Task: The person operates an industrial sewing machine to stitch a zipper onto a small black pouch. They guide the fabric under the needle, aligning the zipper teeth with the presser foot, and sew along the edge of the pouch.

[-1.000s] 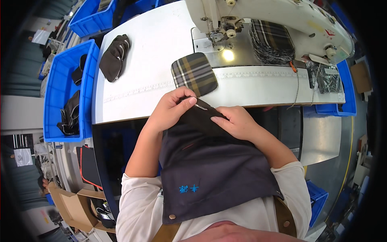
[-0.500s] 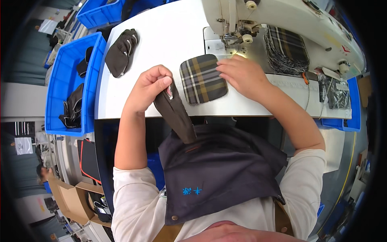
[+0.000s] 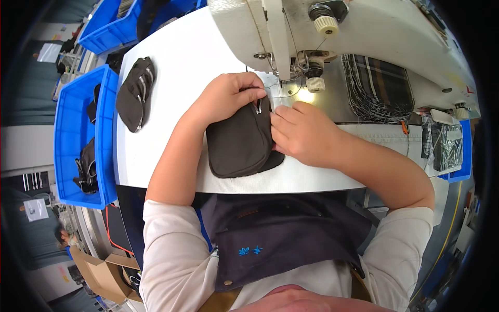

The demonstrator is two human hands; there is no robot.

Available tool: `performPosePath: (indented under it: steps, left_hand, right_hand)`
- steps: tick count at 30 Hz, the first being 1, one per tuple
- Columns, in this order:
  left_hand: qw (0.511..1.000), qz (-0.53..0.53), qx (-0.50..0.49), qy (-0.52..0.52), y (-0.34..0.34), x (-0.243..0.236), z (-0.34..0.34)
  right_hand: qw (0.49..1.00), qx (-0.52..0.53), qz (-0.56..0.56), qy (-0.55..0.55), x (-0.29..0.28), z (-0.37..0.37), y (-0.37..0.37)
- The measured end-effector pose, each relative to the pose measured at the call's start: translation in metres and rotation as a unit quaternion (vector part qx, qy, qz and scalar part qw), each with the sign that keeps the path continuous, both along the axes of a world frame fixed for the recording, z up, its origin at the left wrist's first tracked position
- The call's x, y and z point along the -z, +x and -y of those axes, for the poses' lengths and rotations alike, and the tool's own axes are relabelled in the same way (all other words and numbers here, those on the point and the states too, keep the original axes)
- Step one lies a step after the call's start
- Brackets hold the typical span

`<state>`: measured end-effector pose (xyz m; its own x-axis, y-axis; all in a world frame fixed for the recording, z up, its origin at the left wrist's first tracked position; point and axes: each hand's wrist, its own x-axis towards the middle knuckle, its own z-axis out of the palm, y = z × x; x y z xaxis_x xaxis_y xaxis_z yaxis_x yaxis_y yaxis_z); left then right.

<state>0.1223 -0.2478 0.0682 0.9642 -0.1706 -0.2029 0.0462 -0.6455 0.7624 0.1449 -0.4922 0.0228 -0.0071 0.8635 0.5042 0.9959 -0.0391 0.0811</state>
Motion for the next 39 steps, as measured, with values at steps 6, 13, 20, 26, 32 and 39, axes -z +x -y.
performPosePath:
  steps: [6, 13, 20, 26, 32, 39]
  left_hand:
    - [0.999, 0.033, 0.015, -0.028, 0.000, 0.010, -0.002]
    - [0.989, 0.120, 0.017, 0.082, -0.011, 0.002, 0.008]
    - [0.970, 0.196, 0.045, 0.136, -0.009, 0.008, 0.010]
    - [0.976, 0.162, 0.137, 0.036, -0.008, 0.007, 0.000]
    - [0.975, 0.156, 0.156, 0.033, -0.008, 0.005, 0.005]
    - [0.976, 0.132, 0.123, 0.124, -0.012, 0.000, 0.011]
  right_hand:
    - [0.996, 0.007, 0.016, 0.084, -0.011, -0.005, 0.000]
    - [0.996, -0.043, 0.035, 0.069, -0.009, -0.003, -0.001]
    - [0.999, -0.029, 0.014, 0.026, -0.004, 0.005, -0.008]
    - [0.997, -0.072, 0.005, 0.006, -0.018, 0.007, -0.014]
    - [0.998, -0.060, 0.014, 0.007, -0.014, 0.011, -0.019]
    - [0.998, -0.052, 0.028, 0.008, -0.019, 0.012, -0.018]
